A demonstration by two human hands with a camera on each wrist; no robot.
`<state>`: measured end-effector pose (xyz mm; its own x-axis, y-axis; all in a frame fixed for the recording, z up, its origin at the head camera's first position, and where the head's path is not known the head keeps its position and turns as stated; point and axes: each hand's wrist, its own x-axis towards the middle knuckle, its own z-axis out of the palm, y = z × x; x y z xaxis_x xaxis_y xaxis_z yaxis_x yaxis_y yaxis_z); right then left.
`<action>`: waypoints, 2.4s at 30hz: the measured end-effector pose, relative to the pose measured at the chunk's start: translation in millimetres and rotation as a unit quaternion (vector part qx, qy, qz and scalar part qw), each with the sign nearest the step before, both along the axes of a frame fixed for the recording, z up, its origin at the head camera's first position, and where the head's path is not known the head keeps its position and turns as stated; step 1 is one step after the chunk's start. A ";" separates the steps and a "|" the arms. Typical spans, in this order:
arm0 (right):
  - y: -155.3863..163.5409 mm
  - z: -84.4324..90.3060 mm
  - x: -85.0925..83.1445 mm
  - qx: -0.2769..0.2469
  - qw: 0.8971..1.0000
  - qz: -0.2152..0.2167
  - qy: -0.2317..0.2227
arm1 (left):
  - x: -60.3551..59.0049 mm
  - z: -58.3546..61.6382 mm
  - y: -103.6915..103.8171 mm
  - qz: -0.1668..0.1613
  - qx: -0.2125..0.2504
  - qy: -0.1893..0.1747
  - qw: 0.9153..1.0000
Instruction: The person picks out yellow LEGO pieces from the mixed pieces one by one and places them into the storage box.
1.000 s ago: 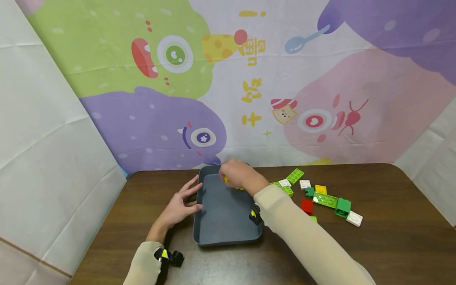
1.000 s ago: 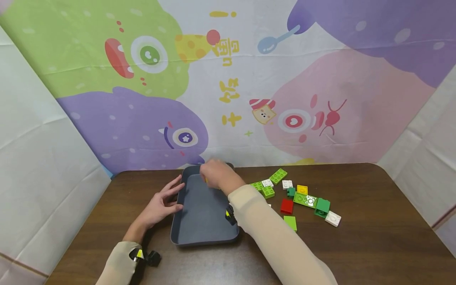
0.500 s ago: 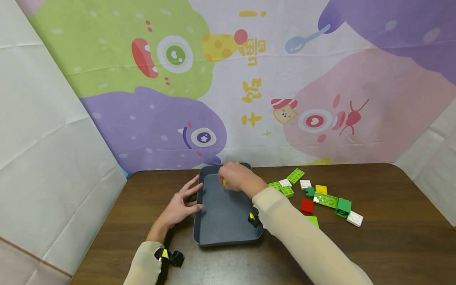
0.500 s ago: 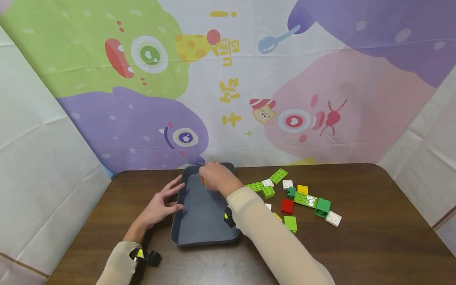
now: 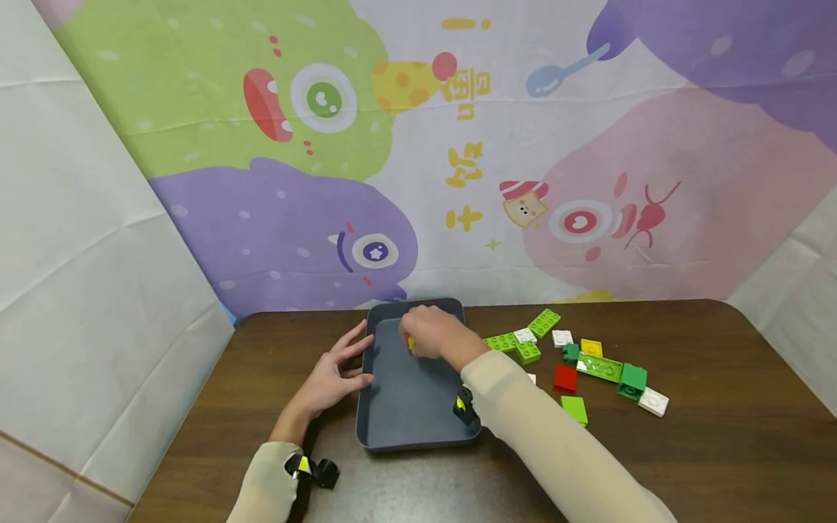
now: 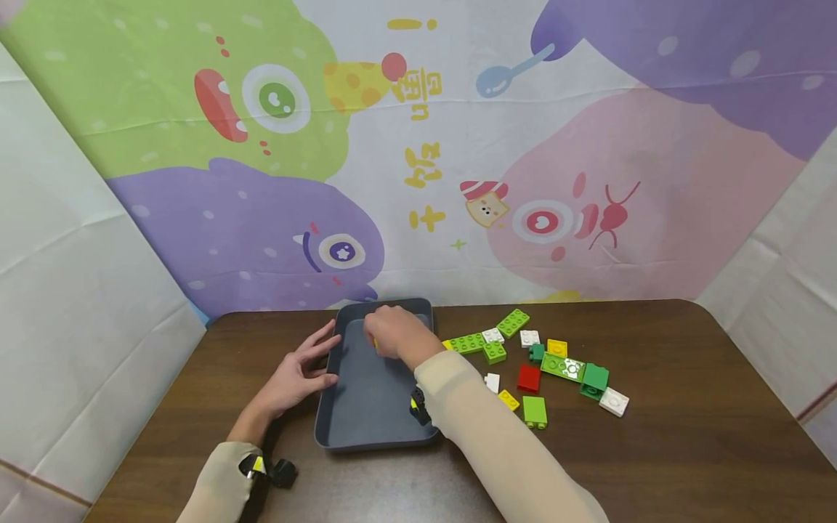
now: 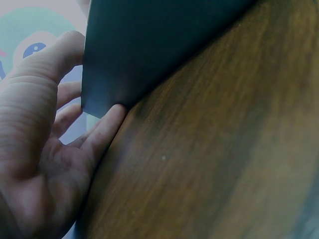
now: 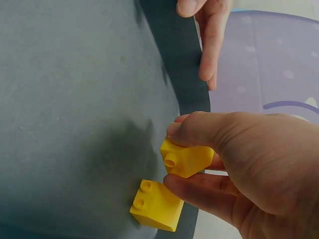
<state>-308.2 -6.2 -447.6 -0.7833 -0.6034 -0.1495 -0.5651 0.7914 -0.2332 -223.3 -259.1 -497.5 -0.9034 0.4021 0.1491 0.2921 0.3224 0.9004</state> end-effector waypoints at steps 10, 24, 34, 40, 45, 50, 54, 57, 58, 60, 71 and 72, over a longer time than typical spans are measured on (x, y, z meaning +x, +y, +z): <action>-0.5 -30.5 -13.2 -0.008 1.000 0.015 -0.009 | -0.2 1.1 0.7 0.000 -0.003 0.002 1.000; 1.0 20.2 33.7 0.008 1.000 0.006 -0.020 | -1.2 0.1 0.3 0.003 -0.006 0.002 1.000; -1.0 1.5 19.3 0.011 1.000 0.002 -0.028 | -1.6 -0.4 -0.9 0.002 -0.009 0.012 1.000; -0.8 -41.2 -10.0 0.009 1.000 0.003 -0.022 | -1.8 -1.0 -0.6 -0.001 -0.003 0.008 1.000; 0.3 -20.2 5.6 0.007 1.000 0.001 -0.028 | -2.2 -1.6 -0.9 -0.003 -0.001 0.006 1.000; 3.4 6.8 27.8 0.012 1.000 0.004 -0.020 | -2.2 -2.4 -1.6 -0.005 -0.003 0.006 1.000; 3.4 18.2 34.3 0.015 1.000 0.002 -0.020 | -2.3 -2.3 -1.4 -0.005 -0.004 0.008 1.000; 3.1 4.7 23.4 0.019 1.000 0.007 -0.013 | -2.2 -2.0 -1.2 -0.004 -0.005 0.008 1.000; 2.8 0.8 20.3 0.020 1.000 0.008 -0.013 | -2.3 -1.9 -1.2 -0.004 -0.005 0.008 1.000; 1.3 -7.6 13.9 0.023 1.000 0.007 -0.014 | -2.3 -1.7 -1.1 -0.004 -0.004 0.007 1.000; 2.5 19.6 34.2 0.019 0.999 -0.004 -0.030 | -3.6 -2.4 -1.2 -0.002 -0.006 0.010 1.000; 2.5 21.8 35.7 0.020 0.999 -0.005 -0.030 | -3.9 -2.9 -1.4 -0.002 -0.006 0.010 1.000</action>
